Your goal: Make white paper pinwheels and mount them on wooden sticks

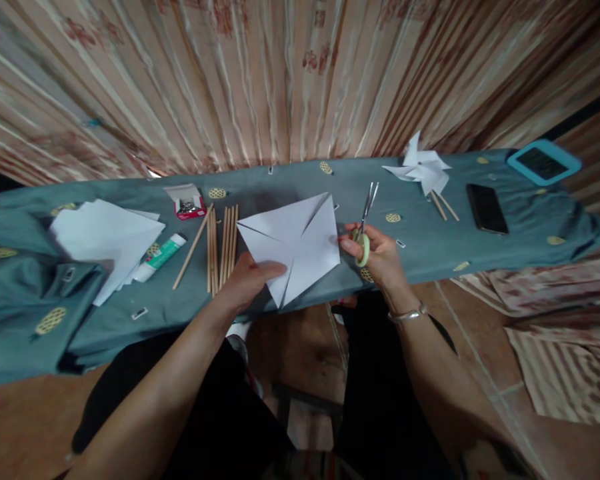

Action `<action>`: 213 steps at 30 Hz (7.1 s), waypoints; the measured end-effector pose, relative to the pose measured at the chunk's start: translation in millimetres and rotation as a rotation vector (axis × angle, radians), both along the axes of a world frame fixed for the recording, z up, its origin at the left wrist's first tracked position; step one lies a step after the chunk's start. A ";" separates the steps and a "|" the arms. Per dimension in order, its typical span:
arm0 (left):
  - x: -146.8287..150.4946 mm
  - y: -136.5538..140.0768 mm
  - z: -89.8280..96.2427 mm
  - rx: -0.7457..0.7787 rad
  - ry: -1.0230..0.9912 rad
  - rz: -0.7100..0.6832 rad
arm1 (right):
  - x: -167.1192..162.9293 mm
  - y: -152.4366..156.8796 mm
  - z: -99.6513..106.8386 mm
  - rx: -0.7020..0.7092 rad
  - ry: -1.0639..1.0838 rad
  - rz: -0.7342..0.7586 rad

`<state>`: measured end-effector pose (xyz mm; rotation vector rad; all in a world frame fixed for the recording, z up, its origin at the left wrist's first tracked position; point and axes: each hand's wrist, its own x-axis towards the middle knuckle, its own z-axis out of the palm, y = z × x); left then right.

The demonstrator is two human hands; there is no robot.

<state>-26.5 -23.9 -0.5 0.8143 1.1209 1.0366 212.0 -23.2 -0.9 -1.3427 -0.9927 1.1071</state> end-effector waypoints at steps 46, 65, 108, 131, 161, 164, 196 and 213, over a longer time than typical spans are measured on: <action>-6.2 36.0 2.9 0.409 0.092 0.424 | -60.2 -35.9 6.8 -0.207 0.134 0.798; 3.0 36.8 -1.3 0.497 0.266 0.406 | -75.4 -32.7 0.5 -0.285 0.027 0.798; 4.8 34.0 2.0 0.491 0.268 0.377 | -76.1 -33.7 1.4 -0.257 0.022 0.764; 2.7 41.2 -6.0 0.477 0.308 0.389 | -79.0 -35.1 -2.9 -0.269 0.064 0.705; 1.7 40.6 -2.8 0.474 0.273 0.386 | -83.1 -36.6 -6.5 -0.316 0.117 0.633; 2.4 40.3 -2.0 0.468 0.270 0.393 | -82.9 -37.1 -6.7 -0.307 0.110 0.634; 6.7 31.0 9.4 0.413 0.106 0.323 | -81.5 -35.3 -4.3 -0.251 0.058 0.556; 11.9 21.0 -0.4 0.350 0.124 0.186 | -76.4 -32.0 0.1 -0.202 0.027 0.551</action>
